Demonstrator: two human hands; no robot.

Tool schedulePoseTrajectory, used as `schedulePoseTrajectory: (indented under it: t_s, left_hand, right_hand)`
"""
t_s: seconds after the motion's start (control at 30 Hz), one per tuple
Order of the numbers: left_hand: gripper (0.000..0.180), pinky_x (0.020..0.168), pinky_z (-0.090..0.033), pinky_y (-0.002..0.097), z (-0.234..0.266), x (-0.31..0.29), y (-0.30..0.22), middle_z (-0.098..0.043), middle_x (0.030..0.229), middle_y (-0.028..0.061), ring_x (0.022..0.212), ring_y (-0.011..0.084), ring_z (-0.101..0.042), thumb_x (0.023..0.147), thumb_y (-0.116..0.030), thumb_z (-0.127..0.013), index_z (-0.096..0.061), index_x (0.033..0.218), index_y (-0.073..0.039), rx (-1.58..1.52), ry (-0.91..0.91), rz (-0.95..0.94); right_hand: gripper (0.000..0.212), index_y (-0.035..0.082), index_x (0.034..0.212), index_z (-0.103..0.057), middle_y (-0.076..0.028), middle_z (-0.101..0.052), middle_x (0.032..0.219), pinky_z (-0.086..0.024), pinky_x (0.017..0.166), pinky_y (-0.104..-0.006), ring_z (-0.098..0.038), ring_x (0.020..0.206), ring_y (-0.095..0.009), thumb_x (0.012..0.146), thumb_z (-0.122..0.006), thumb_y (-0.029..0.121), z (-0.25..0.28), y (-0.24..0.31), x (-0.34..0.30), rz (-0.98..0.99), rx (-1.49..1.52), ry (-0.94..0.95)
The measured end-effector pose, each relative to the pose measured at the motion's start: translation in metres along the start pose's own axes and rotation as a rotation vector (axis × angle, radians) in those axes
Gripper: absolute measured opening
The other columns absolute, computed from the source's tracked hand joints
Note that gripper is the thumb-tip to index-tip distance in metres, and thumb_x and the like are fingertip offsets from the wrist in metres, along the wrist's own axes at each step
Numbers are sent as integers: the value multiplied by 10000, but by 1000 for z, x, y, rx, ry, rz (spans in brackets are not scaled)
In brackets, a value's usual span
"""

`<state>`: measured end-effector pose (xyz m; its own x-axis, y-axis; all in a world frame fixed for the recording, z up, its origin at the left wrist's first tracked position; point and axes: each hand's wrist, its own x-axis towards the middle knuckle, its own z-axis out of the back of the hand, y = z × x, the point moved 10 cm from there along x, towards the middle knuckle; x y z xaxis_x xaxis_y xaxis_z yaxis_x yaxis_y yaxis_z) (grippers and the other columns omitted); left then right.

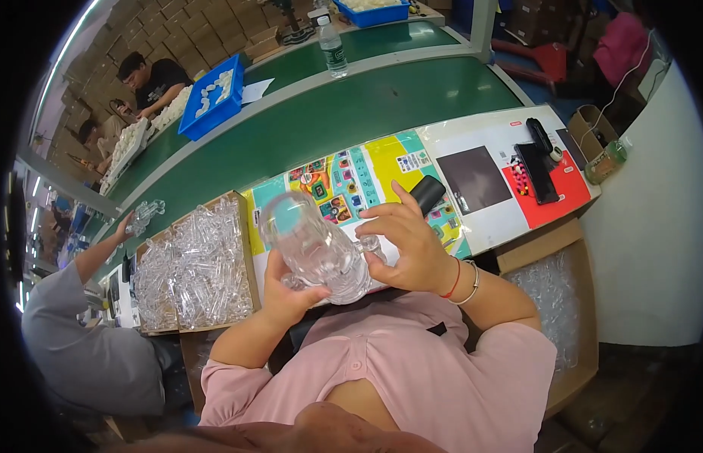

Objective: Assembling glass jugs with electronic components and packaging them in plastic sleeves at a factory workstation.

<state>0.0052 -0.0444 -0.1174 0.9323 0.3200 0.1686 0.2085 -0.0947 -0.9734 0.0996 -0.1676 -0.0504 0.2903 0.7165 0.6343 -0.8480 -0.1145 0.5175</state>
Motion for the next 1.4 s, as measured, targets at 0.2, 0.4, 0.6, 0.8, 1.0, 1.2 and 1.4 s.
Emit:
schedulePoseTrajectory:
  t_s: [0.2, 0.4, 0.6, 0.8, 1.0, 1.2, 1.4]
  left_hand:
    - [748, 941, -396, 417, -46, 0, -49, -479, 1238, 181, 1124, 314, -494, 576, -82, -783, -411, 1224, -75, 731, 341, -801]
    - [678, 947, -404, 390, -7, 83, -24, -527, 1193, 143, 1116, 298, -508, 555, -117, -798, -477, 1152, -97, 1051, 258, -717]
    - [826, 876, -445, 309, 190, 231, 48, -553, 1156, 141, 1019, 214, -558, 586, -185, -824, -386, 1272, -47, 811, -364, -107]
    - [931, 901, -432, 349, 297, 256, 110, -514, 1194, 205, 1071, 299, -525, 572, -332, -824, -346, 1308, -20, 784, -582, 111]
    - [626, 978, -360, 414, 248, 240, 45, -390, 1296, 243, 1209, 390, -373, 736, -327, -693, -448, 1244, -55, 1459, -472, 23]
    - [518, 957, -383, 361, 175, 145, -20, -456, 1267, 164, 1160, 322, -443, 765, -220, -663, -473, 1224, -72, 1578, -31, -56]
    - [401, 895, -434, 333, 252, -13, -50, -567, 1147, 130, 1044, 231, -557, 789, -116, -638, -521, 1158, -11, 1196, -444, 39]
  right_hand:
    - [152, 67, 833, -593, -33, -649, 861, -228, 1036, -536, -590, 937, -236, 683, -611, 51, 5, -9, -8, 158, 37, -63]
    - [227, 0, 1056, -499, -169, -557, 1087, -202, 1060, -474, -535, 1034, -269, 866, -459, 119, 25, -80, -54, -124, 120, -292]
    - [222, -15, 1036, -509, -157, -544, 1107, -221, 1054, -447, -485, 1089, -295, 868, -475, 126, 7, -124, -127, -395, -98, -260]
    - [275, -4, 1093, -486, -185, -480, 1190, -231, 1040, -465, -419, 1146, -343, 829, -508, 71, -3, -129, -133, -420, -295, -175]
    - [459, 63, 1178, -472, -136, -430, 1268, -209, 1038, -516, -367, 1205, -322, 726, -522, 6, -4, -151, -61, -224, -660, 139]
    - [410, 67, 1075, -520, -114, -507, 1162, -248, 1023, -499, -413, 1166, -309, 671, -556, 10, -45, -182, -61, -141, -610, 430]
    - [289, 10, 1049, -527, -138, -607, 950, -430, 842, -326, -584, 896, -242, 762, -559, -9, 29, -238, -68, -577, -110, -130]
